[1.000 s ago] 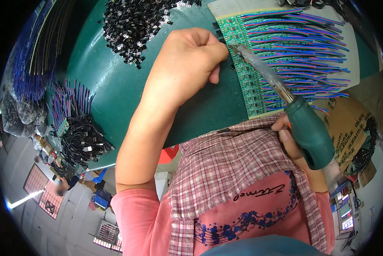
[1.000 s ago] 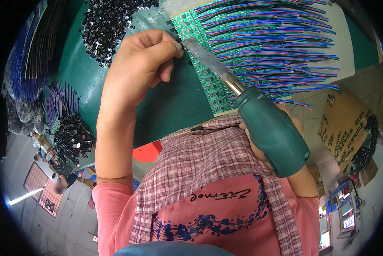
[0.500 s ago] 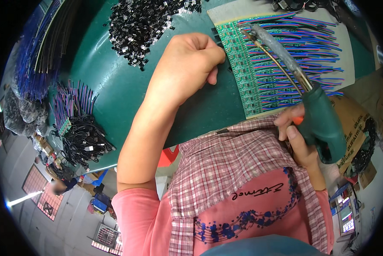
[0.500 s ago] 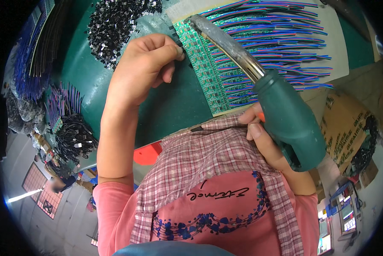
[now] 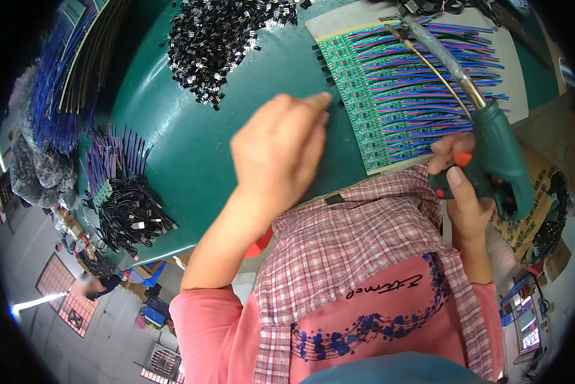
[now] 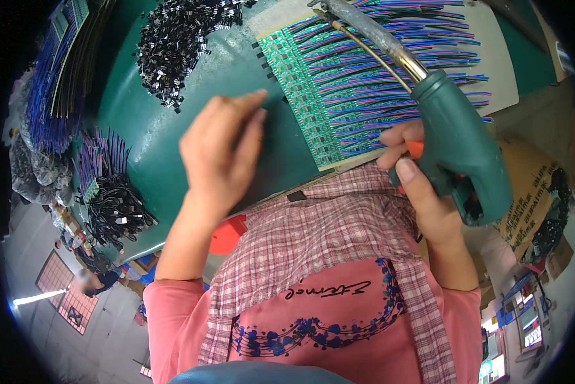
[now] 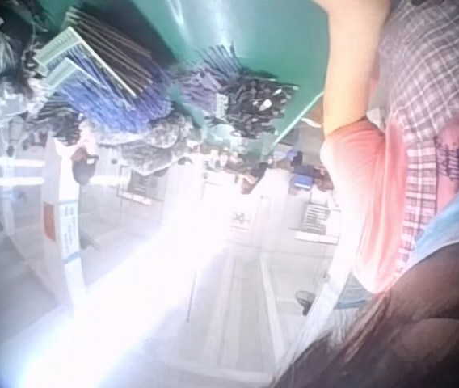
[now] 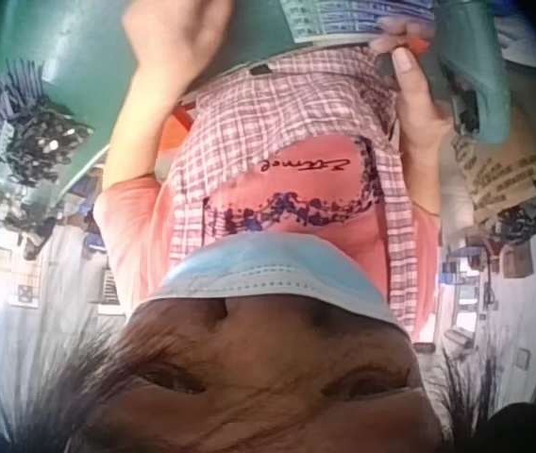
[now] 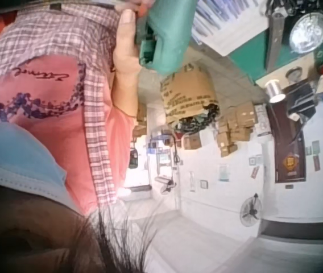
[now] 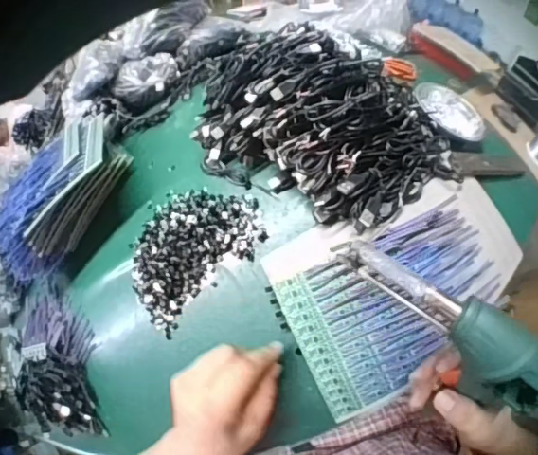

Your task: The person applies hot glue to electronic components and wires on PCB strips using a hot glue gun.

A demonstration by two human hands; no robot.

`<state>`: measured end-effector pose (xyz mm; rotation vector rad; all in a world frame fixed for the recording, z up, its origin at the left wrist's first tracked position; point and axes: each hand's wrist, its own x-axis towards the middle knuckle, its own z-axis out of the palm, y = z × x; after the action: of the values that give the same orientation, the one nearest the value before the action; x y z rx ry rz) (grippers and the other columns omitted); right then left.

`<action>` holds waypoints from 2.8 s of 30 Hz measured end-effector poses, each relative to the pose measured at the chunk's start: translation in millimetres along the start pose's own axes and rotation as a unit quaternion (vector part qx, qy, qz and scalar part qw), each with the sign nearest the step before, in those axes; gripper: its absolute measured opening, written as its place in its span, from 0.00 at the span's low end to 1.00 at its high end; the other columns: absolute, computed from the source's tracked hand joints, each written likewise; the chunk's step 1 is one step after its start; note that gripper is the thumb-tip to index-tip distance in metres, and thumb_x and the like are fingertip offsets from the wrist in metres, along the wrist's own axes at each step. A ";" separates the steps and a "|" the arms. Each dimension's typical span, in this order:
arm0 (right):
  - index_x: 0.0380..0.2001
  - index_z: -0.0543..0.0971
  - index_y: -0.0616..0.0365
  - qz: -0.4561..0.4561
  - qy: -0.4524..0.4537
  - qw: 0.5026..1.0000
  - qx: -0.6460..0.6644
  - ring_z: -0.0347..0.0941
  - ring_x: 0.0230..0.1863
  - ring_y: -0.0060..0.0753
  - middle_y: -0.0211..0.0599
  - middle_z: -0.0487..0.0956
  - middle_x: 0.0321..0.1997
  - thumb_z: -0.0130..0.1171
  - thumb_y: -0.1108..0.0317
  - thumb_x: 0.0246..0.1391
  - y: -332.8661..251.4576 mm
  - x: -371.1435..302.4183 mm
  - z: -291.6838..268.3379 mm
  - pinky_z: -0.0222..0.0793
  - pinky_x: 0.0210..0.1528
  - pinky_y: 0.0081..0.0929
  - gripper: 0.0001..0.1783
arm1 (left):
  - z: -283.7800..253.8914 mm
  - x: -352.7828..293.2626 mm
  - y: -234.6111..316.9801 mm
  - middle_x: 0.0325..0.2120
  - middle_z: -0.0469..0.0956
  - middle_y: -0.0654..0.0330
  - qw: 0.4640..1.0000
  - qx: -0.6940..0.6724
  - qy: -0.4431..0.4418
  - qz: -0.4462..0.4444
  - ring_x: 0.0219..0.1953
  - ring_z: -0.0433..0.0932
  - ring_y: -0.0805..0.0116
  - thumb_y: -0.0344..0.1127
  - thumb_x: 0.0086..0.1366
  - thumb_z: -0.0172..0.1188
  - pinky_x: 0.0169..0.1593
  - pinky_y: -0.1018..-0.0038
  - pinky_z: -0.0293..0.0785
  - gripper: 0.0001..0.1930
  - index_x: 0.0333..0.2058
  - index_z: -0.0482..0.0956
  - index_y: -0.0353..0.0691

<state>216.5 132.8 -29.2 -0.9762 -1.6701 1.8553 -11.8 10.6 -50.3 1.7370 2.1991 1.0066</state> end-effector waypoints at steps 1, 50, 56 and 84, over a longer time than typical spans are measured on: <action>0.45 0.68 0.61 -0.007 0.006 1.000 0.000 0.71 0.33 0.29 0.46 0.74 0.42 0.56 0.70 0.50 0.2 1.5 1.2 0.70 0.35 0.27 0.18 | 4.9 -2.3 7.4 0.26 0.75 0.54 1.000 0.003 -0.011 -0.012 0.26 0.75 0.59 0.21 0.51 0.63 0.31 0.69 0.72 0.13 0.38 0.79 0.35; 0.34 0.78 0.59 0.043 -0.094 0.991 -0.084 0.73 0.34 0.18 0.28 0.78 0.33 0.62 0.75 0.47 -24.9 9.6 32.0 0.69 0.35 0.22 0.09 | -2.5 -4.6 55.1 0.23 0.76 0.59 0.986 -0.148 -0.062 0.045 0.20 0.73 0.68 0.22 0.49 0.62 0.21 0.76 0.67 0.08 0.31 0.77 0.34; 0.40 0.76 0.61 -0.030 -0.163 0.965 -0.203 0.73 0.36 0.24 0.32 0.77 0.35 0.62 0.76 0.48 -18.5 8.4 28.4 0.69 0.39 0.24 0.14 | -26.6 12.8 68.1 0.23 0.75 0.46 0.900 -0.295 -0.226 -0.226 0.26 0.75 0.44 0.25 0.55 0.56 0.29 0.58 0.70 0.04 0.30 0.74 0.32; 0.35 0.78 0.60 0.056 -0.175 0.956 -0.228 0.72 0.29 0.22 0.29 0.79 0.28 0.56 0.74 0.51 -0.5 -17.2 -11.7 0.68 0.34 0.19 0.08 | -1.7 47.3 4.2 0.12 0.71 0.66 0.805 -0.335 -0.186 -0.452 0.12 0.62 0.84 0.35 0.60 0.57 0.16 0.85 0.54 0.09 0.29 0.78 0.35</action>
<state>236.3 127.9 -25.5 -0.9682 -2.3770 1.8340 -24.1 53.4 -33.7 0.4042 1.7220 0.8815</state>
